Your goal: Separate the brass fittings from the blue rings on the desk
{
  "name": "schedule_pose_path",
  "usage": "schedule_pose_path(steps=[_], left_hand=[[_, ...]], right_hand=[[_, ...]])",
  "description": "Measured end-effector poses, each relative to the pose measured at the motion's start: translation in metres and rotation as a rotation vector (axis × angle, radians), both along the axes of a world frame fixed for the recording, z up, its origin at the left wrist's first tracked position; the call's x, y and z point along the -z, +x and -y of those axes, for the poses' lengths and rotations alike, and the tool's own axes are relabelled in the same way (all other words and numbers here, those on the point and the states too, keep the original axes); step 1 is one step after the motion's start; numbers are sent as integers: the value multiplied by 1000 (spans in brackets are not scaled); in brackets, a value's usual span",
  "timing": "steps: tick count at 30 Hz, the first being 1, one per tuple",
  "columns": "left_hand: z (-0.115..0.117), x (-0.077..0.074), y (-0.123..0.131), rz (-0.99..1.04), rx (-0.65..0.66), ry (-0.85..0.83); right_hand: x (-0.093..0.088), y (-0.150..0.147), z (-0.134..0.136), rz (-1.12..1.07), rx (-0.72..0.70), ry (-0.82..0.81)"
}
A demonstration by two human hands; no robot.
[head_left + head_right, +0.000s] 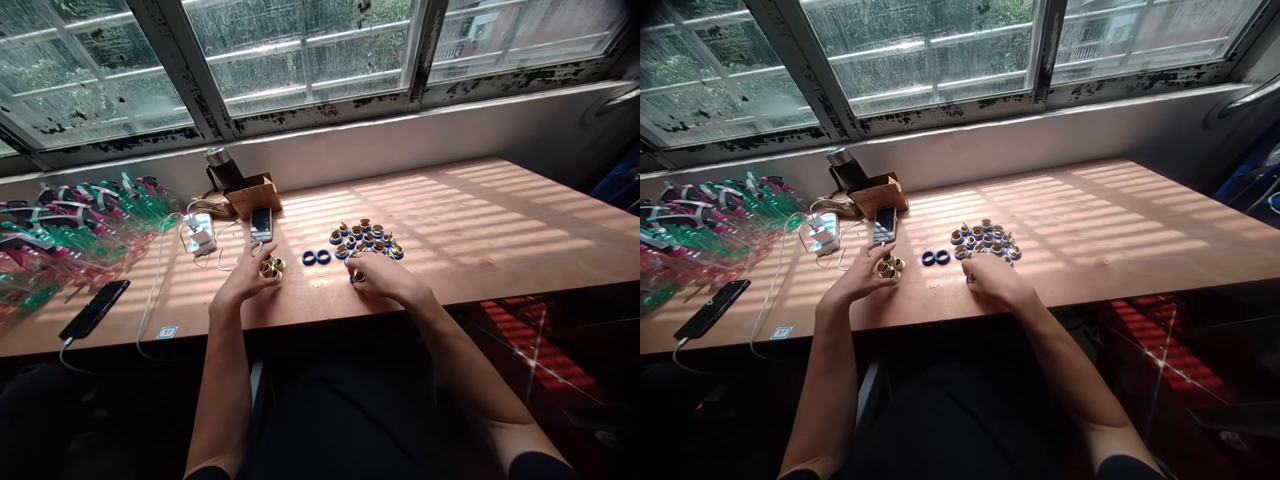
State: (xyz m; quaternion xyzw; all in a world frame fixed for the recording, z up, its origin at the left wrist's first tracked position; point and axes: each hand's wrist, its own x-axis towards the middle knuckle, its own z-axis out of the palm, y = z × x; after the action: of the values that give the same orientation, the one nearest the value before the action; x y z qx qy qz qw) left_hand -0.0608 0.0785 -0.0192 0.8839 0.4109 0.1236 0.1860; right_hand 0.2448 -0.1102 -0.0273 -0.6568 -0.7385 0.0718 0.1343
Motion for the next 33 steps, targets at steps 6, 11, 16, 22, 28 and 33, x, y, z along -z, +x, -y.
schedule_pose_path(steps=[6,11,16,22,28,33], left_hand=[[22,-24,21,256,-65,221],[49,-25,56,376,228,-119],[64,-7,89,543,415,-334],[61,19,107,827,358,-445],[61,38,115,909,306,-430],[62,43,117,907,304,-351]], right_hand=[[-3,1,-5,-192,-164,135],[-2,-7,-13,-416,-198,351],[6,-19,-24,-604,-175,538],[20,-32,-33,-799,-97,578],[30,-31,-37,-887,-26,500],[28,-30,-36,-872,-33,474]])
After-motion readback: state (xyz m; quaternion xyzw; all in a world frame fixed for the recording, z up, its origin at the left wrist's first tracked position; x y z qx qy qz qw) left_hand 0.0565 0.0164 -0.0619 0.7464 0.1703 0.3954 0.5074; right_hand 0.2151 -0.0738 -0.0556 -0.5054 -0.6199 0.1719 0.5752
